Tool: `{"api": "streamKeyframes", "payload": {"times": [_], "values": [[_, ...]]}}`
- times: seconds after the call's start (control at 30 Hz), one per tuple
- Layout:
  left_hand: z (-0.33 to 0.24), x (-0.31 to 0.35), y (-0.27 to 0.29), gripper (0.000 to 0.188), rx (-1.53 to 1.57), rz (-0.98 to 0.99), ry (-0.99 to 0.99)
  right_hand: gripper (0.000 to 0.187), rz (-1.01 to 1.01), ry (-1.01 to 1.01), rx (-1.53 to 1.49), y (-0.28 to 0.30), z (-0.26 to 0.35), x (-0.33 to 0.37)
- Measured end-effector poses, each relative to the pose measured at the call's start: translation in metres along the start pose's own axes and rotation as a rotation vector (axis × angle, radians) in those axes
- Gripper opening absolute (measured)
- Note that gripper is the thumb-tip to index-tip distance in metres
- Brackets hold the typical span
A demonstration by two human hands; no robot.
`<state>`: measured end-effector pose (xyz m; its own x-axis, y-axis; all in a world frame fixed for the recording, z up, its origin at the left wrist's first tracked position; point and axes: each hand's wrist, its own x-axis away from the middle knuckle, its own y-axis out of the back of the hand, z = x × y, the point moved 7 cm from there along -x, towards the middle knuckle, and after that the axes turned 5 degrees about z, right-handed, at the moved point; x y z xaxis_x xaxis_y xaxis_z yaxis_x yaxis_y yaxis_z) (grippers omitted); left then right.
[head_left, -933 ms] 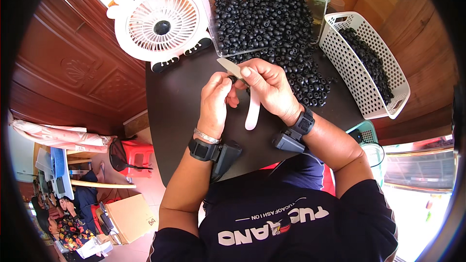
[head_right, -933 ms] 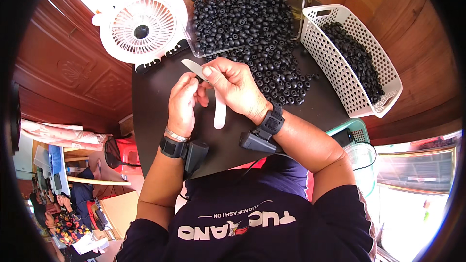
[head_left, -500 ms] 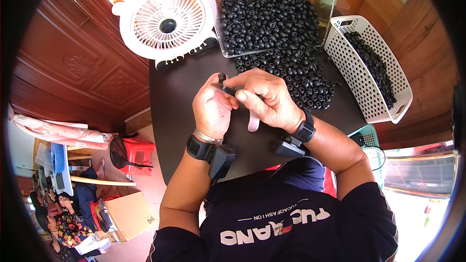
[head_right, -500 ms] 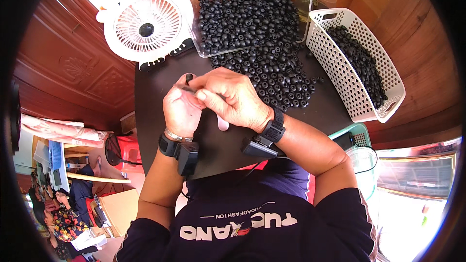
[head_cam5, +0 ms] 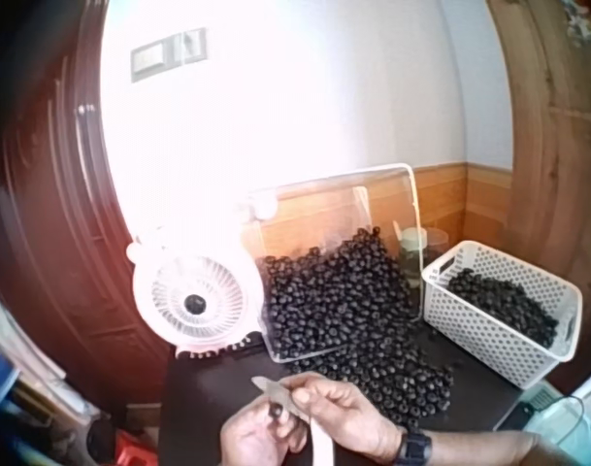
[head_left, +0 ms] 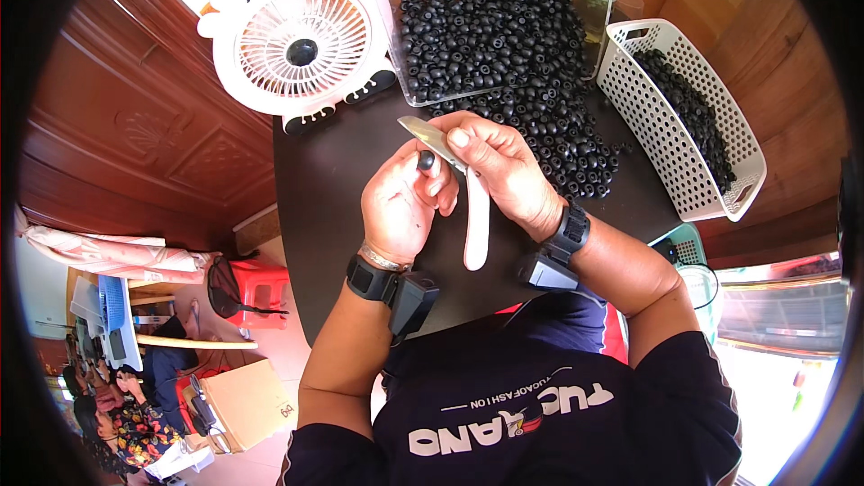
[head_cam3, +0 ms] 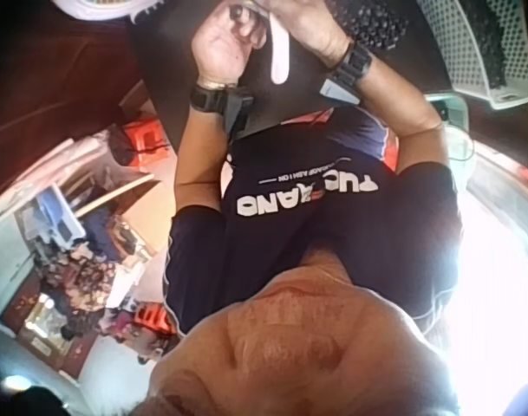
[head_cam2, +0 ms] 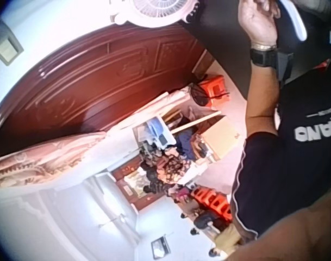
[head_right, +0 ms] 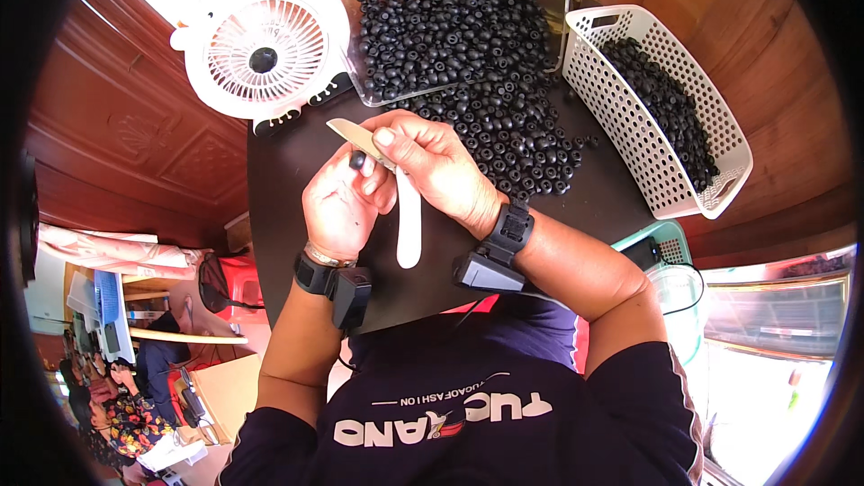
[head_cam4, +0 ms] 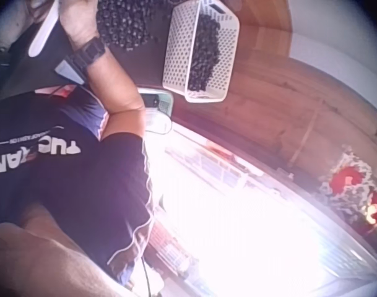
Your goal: Peeling and prepping black grapes at a table using a small knife.
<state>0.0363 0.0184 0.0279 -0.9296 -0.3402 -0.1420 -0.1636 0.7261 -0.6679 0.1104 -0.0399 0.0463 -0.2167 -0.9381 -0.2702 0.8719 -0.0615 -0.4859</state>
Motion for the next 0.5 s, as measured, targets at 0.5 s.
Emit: {"api": "streamKeyframes", "payload": {"times": [0.5], "values": [[0.0011,0.0014,-0.0068,0.023,-0.046,-0.035,-0.003,0.023,-0.039,0.026,0.065,0.002,-0.0003,0.0002]]}}
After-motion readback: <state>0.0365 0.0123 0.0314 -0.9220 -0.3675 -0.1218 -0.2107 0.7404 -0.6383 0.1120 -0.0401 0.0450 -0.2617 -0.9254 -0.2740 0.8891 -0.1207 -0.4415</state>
